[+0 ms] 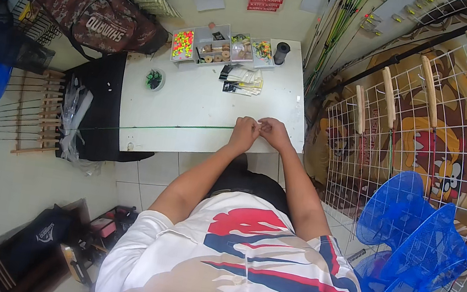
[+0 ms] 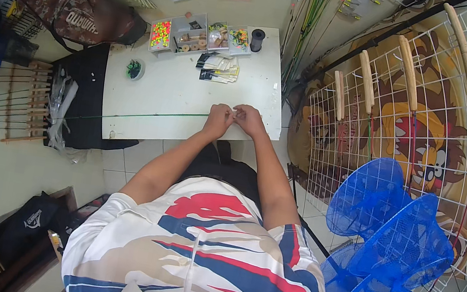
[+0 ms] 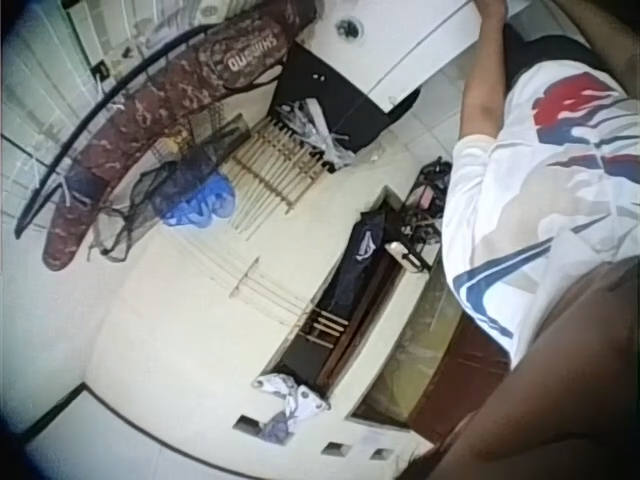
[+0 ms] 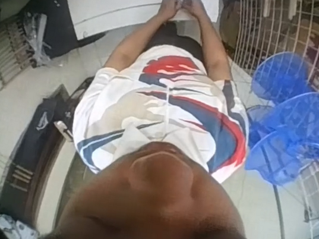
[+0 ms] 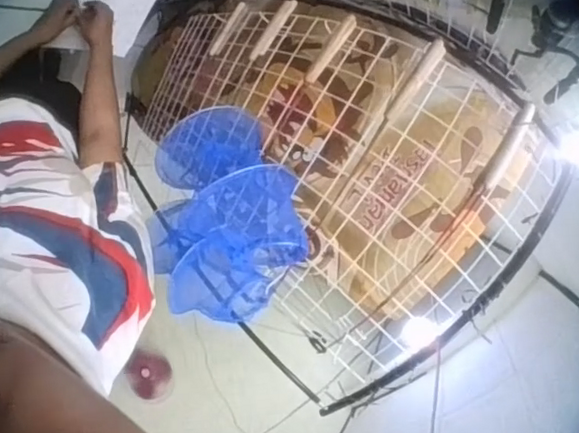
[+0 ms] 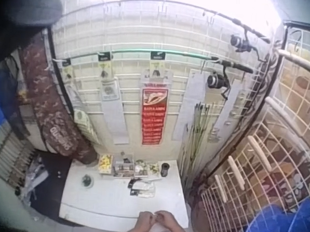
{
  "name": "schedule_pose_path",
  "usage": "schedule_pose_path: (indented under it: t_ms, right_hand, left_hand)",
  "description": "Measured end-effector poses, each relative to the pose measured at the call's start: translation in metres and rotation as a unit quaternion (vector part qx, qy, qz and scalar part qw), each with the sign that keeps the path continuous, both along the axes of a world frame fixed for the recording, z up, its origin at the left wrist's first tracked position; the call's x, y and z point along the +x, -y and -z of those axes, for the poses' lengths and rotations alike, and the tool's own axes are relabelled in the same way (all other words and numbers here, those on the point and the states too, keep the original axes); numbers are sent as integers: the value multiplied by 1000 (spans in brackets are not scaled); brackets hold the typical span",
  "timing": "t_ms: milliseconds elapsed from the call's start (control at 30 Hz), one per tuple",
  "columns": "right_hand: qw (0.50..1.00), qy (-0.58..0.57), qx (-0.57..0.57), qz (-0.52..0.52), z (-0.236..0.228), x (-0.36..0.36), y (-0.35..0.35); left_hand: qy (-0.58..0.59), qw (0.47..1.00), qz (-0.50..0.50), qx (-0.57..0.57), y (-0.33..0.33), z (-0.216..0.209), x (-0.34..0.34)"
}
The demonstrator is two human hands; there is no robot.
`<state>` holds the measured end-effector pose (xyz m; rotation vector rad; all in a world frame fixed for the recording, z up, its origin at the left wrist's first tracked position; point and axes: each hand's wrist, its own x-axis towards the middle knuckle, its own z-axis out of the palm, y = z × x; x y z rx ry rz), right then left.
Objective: Assembling fishing tackle by threading components onto a line.
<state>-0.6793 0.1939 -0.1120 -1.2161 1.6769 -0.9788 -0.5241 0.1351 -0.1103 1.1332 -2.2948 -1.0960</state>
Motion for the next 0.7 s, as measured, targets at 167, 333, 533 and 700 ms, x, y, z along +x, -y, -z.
schedule_pose_path:
  t_ms: [167, 333, 533, 700]
  right_hand:
    - [999, 28, 17, 25, -1, 1, -1]
    - [998, 45, 7, 41, 2, 3, -2]
    - [999, 5, 16, 28, 1, 5, -1]
    - [999, -25, 9, 20, 8, 4, -2]
  left_hand:
    - [-58, 997, -10, -40, -3, 15, -1]
    - [-89, 996, -18, -13, -1, 20, -4]
    - [-60, 986, -147, -42, 5, 27, 22]
    - [-13, 976, -169, 135, -4, 23, 29]
